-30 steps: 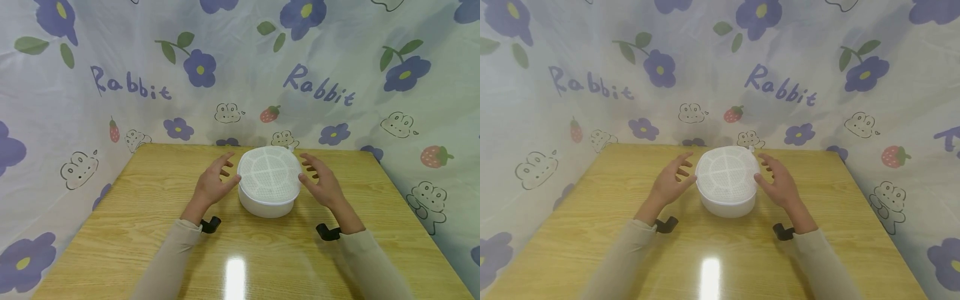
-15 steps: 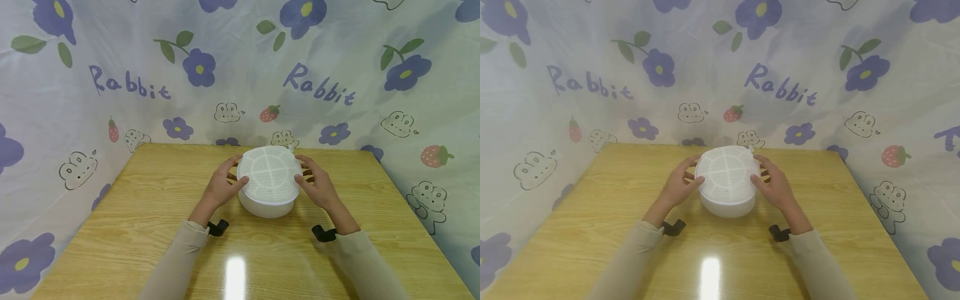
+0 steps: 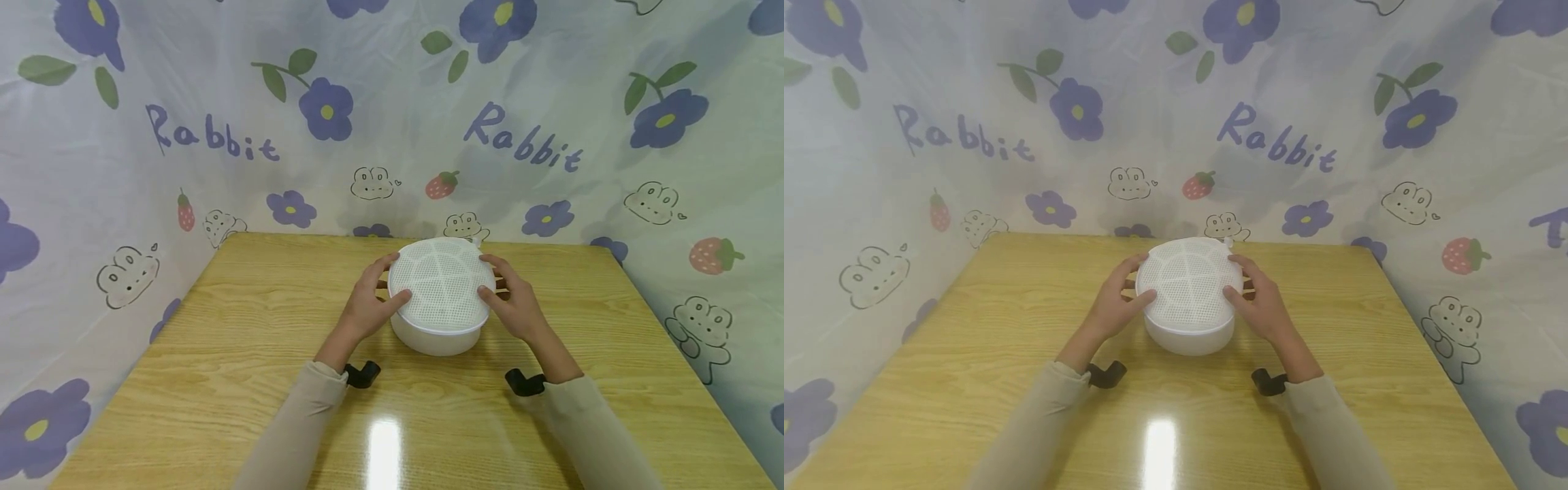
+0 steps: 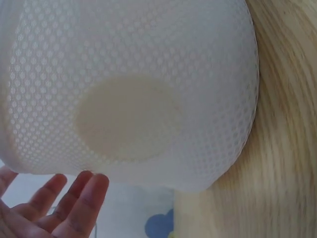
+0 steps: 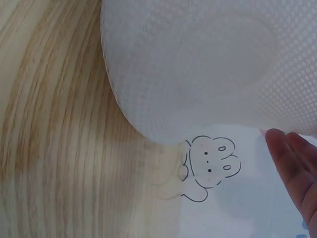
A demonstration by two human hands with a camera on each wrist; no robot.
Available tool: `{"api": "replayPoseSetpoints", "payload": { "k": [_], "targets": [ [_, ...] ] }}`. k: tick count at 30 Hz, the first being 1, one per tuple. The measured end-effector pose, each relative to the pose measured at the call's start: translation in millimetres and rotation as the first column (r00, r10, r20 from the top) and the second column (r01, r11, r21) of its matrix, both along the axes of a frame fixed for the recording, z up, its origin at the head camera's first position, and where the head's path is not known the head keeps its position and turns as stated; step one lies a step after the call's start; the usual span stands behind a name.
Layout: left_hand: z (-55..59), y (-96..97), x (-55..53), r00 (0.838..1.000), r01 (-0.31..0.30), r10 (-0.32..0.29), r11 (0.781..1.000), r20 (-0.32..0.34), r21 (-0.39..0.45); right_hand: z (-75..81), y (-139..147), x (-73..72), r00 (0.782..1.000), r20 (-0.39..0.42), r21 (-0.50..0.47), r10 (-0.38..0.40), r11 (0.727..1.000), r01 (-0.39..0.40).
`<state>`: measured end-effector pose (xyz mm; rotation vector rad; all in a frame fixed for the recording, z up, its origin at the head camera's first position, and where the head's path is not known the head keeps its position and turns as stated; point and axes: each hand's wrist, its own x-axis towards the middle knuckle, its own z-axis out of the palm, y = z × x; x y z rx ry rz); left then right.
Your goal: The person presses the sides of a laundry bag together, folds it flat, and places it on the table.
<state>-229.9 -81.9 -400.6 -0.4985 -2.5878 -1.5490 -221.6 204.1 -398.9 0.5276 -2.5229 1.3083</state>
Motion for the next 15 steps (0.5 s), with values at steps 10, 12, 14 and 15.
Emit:
{"api": "replayPoseSetpoints", "payload": {
  "k": [10,12,14,15],
  "targets": [
    [-7.4,4.4,-4.6,0.999,0.025,-0.031,0.991,0.044,0.134,-0.3,-4.4,-1.6,0.998,0.056,-0.118,0.032,0.993,-0.025],
    [-8.3,5.1,-5.1,0.998,0.028,-0.036,0.987,0.05,0.156,-2.3,-5.2,-3.4,0.997,0.064,-0.147,0.048,0.988,-0.038],
    [-8.7,5.8,-5.2,0.998,0.028,-0.038,0.985,0.058,0.173,-4.1,-5.9,-5.0,0.995,0.069,-0.177,0.066,0.983,-0.053],
    [-8.8,6.2,-5.2,0.997,0.025,-0.037,0.983,0.062,0.181,-4.8,-6.5,-5.7,0.995,0.069,-0.188,0.072,0.981,-0.058]
  ]
}}
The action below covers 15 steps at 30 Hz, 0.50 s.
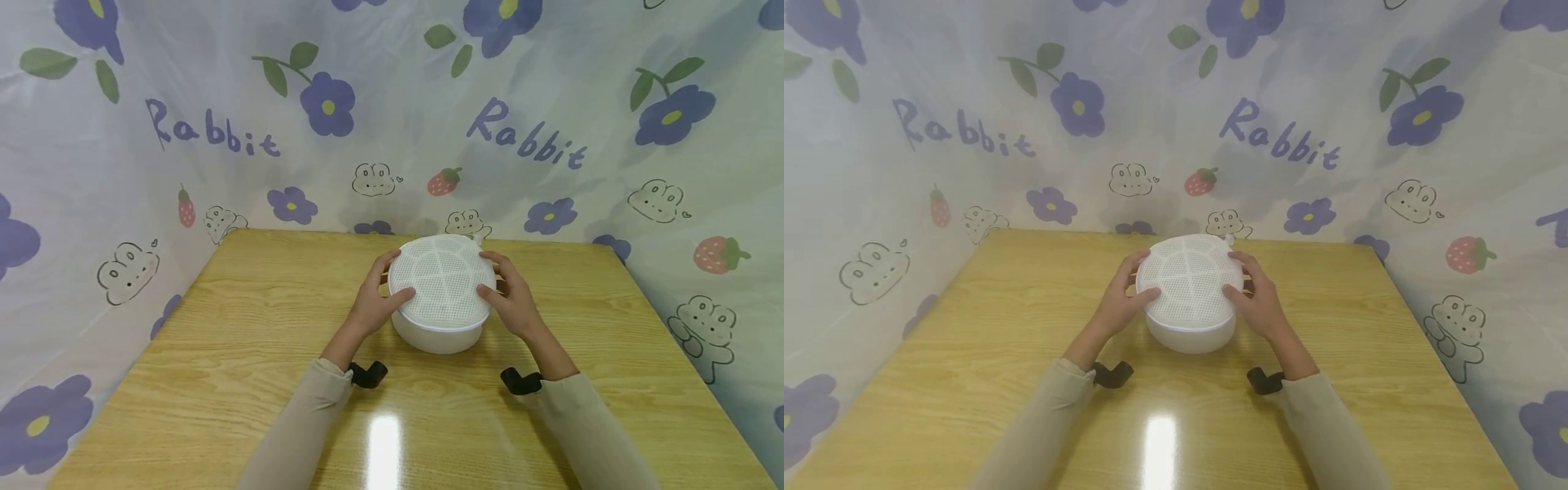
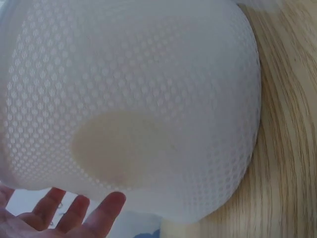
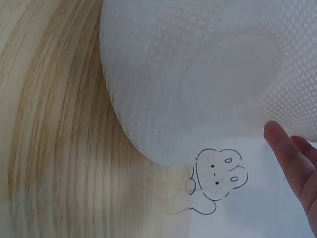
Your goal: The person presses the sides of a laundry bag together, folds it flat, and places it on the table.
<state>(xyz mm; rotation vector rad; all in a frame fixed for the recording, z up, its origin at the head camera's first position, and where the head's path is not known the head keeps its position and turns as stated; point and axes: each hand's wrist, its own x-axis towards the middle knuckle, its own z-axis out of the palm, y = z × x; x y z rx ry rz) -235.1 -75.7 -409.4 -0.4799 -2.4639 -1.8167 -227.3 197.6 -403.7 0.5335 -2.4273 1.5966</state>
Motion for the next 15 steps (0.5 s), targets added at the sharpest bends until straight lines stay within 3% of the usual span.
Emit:
{"api": "replayPoseSetpoints", "payload": {
  "k": [10,15],
  "targets": [
    [2.4,7.0,-0.5,0.998,0.018,-0.023,0.994,0.05,0.105,-2.2,-3.6,-1.8,0.999,0.046,-0.087,0.018,0.996,-0.014],
    [4.7,8.6,-1.0,0.992,0.036,-0.055,0.986,0.114,0.163,-1.1,-7.1,-0.9,0.996,0.091,-0.12,0.012,0.993,-0.001]
  ]
}}
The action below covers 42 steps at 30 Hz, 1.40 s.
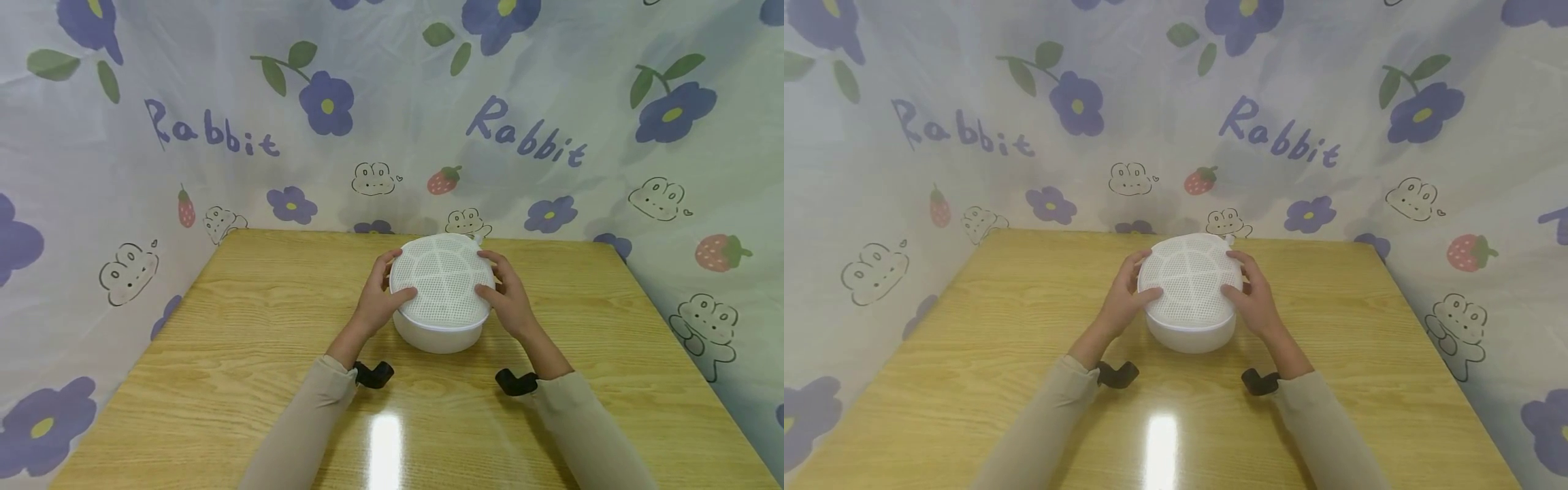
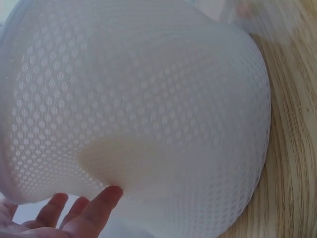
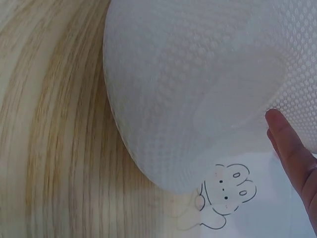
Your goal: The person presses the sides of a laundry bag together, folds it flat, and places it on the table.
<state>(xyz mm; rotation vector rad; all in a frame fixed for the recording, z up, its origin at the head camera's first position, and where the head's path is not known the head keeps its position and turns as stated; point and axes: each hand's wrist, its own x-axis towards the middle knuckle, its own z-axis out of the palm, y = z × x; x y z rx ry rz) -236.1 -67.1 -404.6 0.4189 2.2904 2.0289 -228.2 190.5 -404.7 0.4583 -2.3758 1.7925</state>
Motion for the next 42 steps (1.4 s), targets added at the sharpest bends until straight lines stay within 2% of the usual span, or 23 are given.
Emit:
{"api": "replayPoseSetpoints", "payload": {
  "k": [4,8,20,30,36,42],
  "targets": [
    [-0.1,2.3,-1.4,1.0,-0.008,0.007,0.999,0.027,0.042,2.8,-3,0.9,0.999,0.053,-0.026,-0.012,1.0,0.014],
    [-2.5,4.7,-3.4,0.999,-0.025,0.023,0.997,0.028,0.077,2.2,-6,-1.4,0.995,0.099,-0.057,-0.019,0.998,0.024],
    [-1.5,9.8,-4.5,0.997,-0.036,0.024,0.987,0.079,0.155,-0.7,-14,-4.4,0.985,0.17,-0.19,0.012,0.982,0.02],
    [-3.6,14.1,-7.6,0.991,-0.047,0.017,0.974,0.133,0.223,-0.9,-23,-5.6,0.974,0.223,-0.354,0.036,0.934,0.046],
    [-4.2,15.1,-9.1,0.984,-0.067,0.021,0.964,0.176,0.258,-1.6,-27,-6.5,0.967,0.249,-0.4,0.053,0.915,0.053],
    [-4.8,16.4,-9.7,0.983,-0.067,0.009,0.949,0.184,0.309,-3.0,-29,-8.6,0.959,0.274,-0.445,0.068,0.893,0.064]
  ]
}}
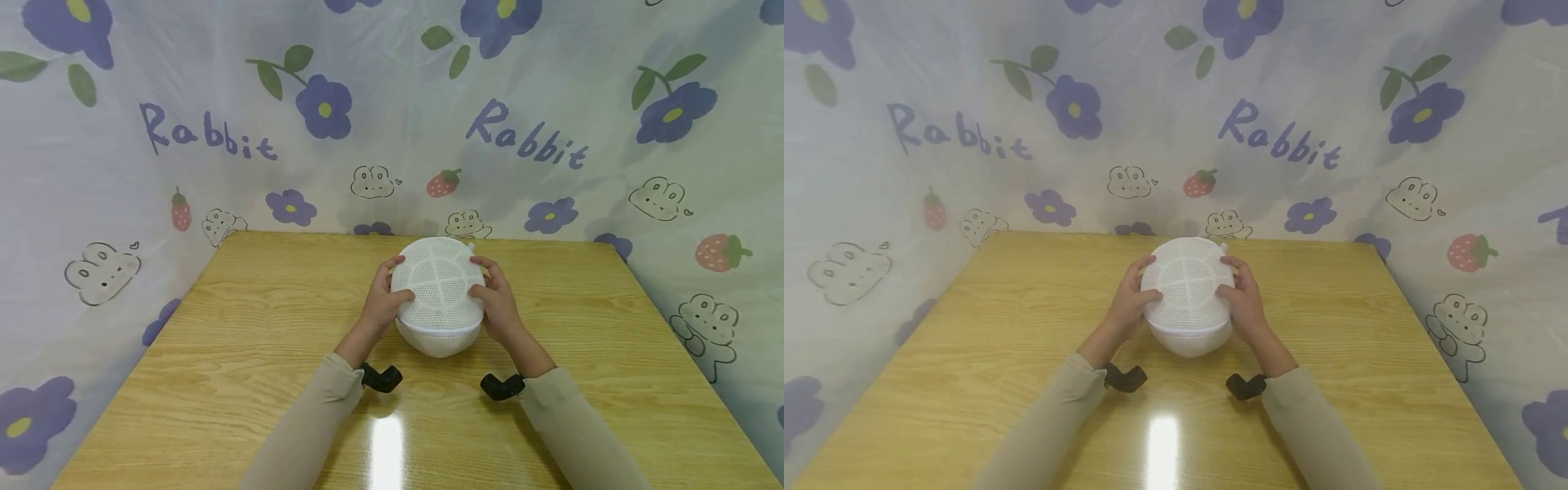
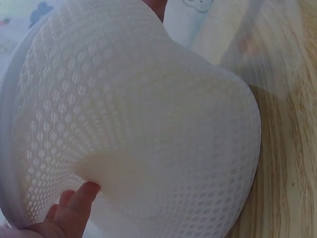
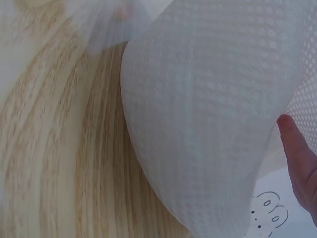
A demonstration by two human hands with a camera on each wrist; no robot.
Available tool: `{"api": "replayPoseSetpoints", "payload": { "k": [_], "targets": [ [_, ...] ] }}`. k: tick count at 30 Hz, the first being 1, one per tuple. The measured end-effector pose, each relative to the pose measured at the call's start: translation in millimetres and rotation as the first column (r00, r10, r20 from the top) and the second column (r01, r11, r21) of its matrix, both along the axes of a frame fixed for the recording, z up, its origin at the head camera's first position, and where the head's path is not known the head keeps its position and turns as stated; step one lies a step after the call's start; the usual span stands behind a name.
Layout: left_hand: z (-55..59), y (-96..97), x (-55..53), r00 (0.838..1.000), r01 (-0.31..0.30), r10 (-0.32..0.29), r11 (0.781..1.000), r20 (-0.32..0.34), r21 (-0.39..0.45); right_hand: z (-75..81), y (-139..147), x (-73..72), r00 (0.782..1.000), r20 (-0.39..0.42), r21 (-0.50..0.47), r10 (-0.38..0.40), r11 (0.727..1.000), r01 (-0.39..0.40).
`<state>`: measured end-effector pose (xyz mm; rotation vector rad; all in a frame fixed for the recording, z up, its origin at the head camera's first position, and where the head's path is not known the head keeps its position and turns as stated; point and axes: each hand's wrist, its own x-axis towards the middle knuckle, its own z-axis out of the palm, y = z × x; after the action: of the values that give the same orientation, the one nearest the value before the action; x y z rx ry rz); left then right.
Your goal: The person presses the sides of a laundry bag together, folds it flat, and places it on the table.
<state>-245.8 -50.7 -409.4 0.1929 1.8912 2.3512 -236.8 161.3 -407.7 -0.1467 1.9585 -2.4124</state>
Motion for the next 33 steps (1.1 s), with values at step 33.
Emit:
{"api": "replayPoseSetpoints", "payload": {
  "k": [33],
  "targets": [
    [-13.8,11.0,0.4,0.994,-0.081,0.081,0.997,0.08,0.001,-11.0,-4,-3.7,0.991,0.134,-0.165,-0.002,0.986,0.024]
  ]
}}
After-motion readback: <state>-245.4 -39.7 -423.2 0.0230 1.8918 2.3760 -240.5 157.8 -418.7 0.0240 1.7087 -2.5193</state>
